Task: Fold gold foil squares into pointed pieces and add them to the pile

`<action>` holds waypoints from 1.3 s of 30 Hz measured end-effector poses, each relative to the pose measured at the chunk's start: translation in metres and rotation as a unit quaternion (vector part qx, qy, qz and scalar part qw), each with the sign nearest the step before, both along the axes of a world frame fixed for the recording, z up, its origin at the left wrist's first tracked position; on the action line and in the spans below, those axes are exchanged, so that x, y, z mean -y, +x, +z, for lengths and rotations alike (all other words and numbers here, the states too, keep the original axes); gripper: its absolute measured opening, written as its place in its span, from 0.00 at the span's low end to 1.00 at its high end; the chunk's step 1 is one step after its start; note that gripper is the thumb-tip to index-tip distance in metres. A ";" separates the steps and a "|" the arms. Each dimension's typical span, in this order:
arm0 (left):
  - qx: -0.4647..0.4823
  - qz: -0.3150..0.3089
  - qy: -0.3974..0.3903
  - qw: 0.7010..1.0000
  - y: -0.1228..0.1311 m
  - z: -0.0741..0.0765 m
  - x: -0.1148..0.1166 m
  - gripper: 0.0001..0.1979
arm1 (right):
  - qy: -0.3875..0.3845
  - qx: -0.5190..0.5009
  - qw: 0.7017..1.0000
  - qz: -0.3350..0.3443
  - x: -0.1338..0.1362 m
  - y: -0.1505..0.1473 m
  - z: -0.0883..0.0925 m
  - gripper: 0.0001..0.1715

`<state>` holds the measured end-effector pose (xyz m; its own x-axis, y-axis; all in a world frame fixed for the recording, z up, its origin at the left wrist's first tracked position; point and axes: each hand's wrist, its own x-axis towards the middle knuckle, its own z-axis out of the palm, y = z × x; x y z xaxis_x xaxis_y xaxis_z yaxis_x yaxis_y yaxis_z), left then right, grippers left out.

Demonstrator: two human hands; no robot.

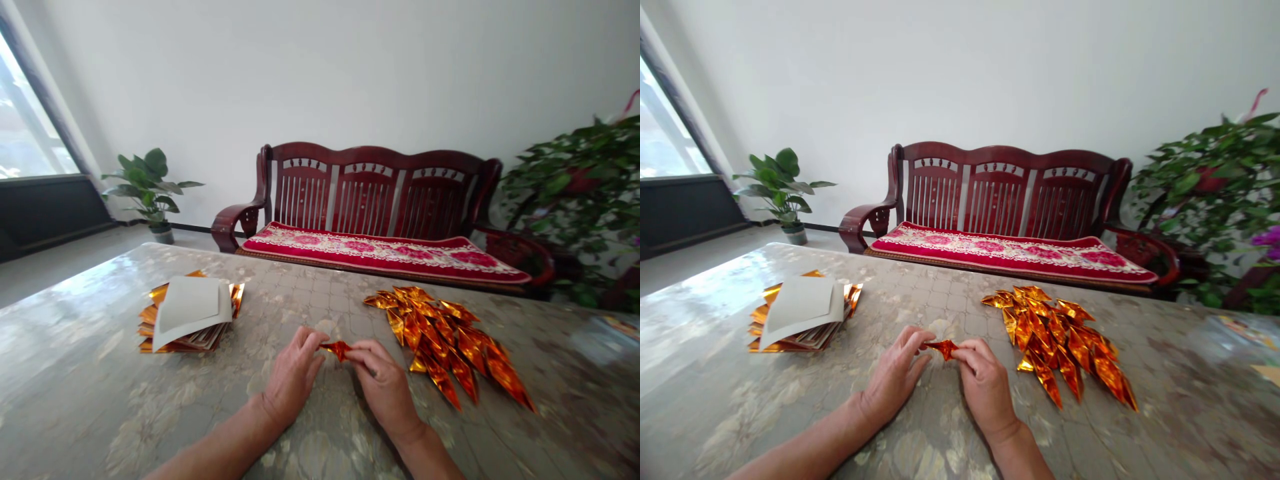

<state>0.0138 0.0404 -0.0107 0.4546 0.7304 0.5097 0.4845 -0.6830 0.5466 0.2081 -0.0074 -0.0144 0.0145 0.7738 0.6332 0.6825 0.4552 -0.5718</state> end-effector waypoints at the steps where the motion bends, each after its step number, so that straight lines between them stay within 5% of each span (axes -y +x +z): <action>1: -0.004 -0.010 0.000 1.000 0.000 0.000 0.000 0.17 | -0.004 -0.001 1.000 0.002 0.000 0.000 -0.001 0.14; 12: 0.004 -0.060 0.002 0.998 0.004 -0.002 -0.004 0.08 | -0.014 0.008 1.000 0.017 0.000 0.001 -0.005 0.16; 25: 0.090 -0.103 -0.021 0.990 0.004 -0.007 -0.012 0.09 | -0.024 0.027 0.999 0.034 0.001 0.004 -0.003 0.18; 39: 0.059 -0.078 -0.080 0.992 0.005 -0.011 -0.011 0.12 | -0.047 0.039 0.998 0.026 0.001 0.005 -0.008 0.21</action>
